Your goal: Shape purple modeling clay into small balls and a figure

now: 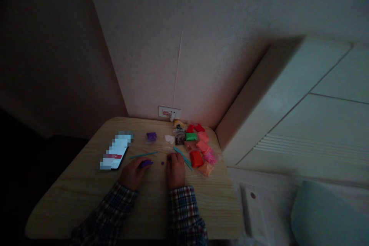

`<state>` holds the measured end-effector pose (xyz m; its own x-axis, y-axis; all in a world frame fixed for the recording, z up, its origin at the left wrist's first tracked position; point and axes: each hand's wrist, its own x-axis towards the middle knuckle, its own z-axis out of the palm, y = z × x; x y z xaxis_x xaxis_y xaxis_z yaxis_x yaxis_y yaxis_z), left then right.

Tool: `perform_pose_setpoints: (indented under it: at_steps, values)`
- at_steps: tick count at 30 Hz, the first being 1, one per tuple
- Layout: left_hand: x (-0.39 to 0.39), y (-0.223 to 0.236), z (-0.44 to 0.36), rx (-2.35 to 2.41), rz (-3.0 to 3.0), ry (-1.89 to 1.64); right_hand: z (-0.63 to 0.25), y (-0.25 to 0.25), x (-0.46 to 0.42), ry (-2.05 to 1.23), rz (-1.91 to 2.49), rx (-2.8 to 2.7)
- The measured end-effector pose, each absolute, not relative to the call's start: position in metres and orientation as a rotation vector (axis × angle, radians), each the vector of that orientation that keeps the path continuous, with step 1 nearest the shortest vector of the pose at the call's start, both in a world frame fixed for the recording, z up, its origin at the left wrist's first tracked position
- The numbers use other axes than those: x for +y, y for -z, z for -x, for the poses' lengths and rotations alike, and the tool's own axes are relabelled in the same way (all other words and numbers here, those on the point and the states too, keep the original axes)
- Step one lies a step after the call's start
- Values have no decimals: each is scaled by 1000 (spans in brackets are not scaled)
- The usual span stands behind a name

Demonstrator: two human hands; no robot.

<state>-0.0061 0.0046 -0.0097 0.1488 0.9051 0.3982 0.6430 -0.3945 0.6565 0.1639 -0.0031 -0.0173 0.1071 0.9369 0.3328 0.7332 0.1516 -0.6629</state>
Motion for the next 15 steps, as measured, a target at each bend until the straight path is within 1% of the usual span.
perform_pose_setpoints:
  at_steps: [9, 15]
  values:
    - [4, 5, 7, 1562, -1935, -938, -164, 17, -4, -337, 1559, -1623]
    - [2, -1, 5, 1497, -1875, -891, -160, 1, -11, -352, 1307, -1624]
